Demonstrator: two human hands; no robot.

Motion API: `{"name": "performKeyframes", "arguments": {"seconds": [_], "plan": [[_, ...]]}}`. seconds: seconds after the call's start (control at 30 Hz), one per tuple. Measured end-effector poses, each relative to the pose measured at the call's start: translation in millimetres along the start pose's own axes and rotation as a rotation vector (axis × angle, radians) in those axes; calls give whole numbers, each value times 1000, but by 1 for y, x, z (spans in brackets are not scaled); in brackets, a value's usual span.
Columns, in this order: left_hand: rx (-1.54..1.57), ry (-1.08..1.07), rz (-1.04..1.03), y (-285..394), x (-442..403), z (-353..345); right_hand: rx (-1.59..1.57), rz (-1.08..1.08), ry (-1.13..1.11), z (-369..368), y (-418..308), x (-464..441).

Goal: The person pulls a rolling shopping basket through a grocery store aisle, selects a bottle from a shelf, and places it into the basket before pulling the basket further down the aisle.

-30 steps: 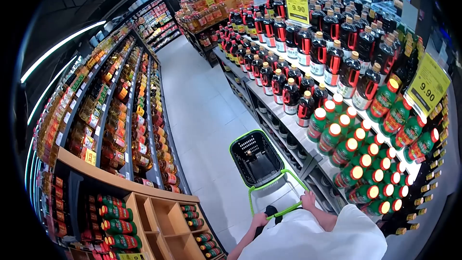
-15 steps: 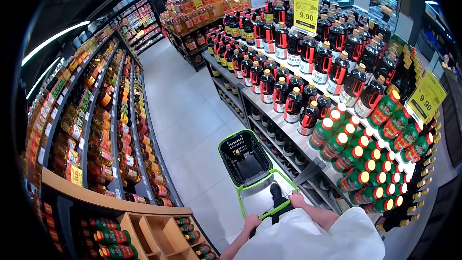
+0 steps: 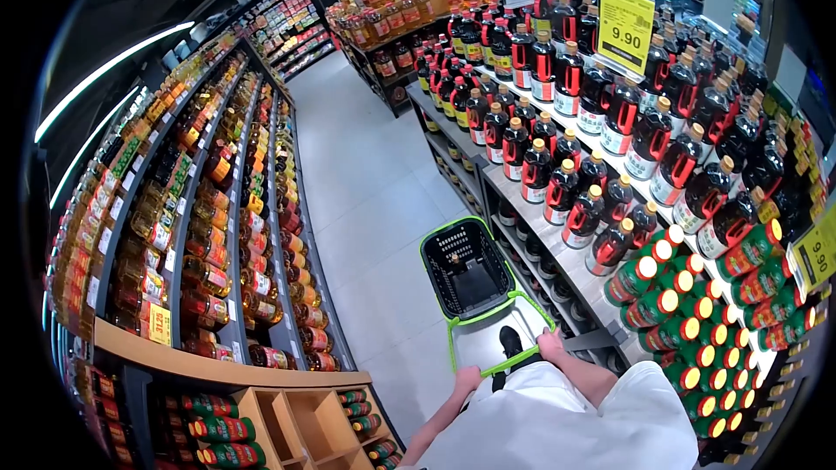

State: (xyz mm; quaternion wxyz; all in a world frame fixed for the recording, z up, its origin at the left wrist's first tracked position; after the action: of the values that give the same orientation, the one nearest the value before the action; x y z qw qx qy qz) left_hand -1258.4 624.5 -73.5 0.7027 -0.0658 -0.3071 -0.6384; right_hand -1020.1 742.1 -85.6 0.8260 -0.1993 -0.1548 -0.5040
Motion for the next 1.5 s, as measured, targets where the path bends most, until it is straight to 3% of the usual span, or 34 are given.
{"name": "performKeyframes", "arguments": {"seconds": [0.2,0.4,0.5,0.6,0.67,0.8,0.83,0.9,1.07,1.17,1.27,1.5], "plan": [[-9,3,45,-7,-62,46,-96,-79,127,42,10,-73],[37,64,43,-3,-107,98,-157,-33,61,89,14,-131],[69,-25,111,-7,-124,124,-189,-35,77,101,9,-151],[44,-18,92,-23,-146,136,-41,-17,173,104,9,-186],[42,-37,80,-33,-156,152,12,43,-32,106,1,-203],[21,-100,46,-64,-178,167,-57,-77,-81,132,-26,-219],[41,-103,55,-73,-186,170,16,-20,-104,121,-27,-231],[93,8,12,-88,-193,192,-6,-65,-49,123,-35,-250],[134,-21,-1,-117,-212,252,-56,-153,20,132,-59,-294],[84,-65,37,-141,-240,245,-123,-177,-104,154,-71,-313],[120,-77,46,-146,-250,269,-147,-198,-20,181,-82,-323],[91,-115,48,-160,-271,289,-117,-162,-55,193,-88,-354]]}}
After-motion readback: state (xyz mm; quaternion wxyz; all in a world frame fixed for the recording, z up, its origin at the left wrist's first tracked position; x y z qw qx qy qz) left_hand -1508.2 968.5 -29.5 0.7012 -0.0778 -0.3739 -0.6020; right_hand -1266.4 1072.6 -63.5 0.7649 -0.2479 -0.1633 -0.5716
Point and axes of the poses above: each hand's wrist, its own x-axis away from the middle knuckle, its own z-axis out of the back of the hand, y = z × x, the point moved 3 cm from there along -x, towards the middle knuckle, and after that the axes turned 2 degrees about -y, right-handed, at the moved point
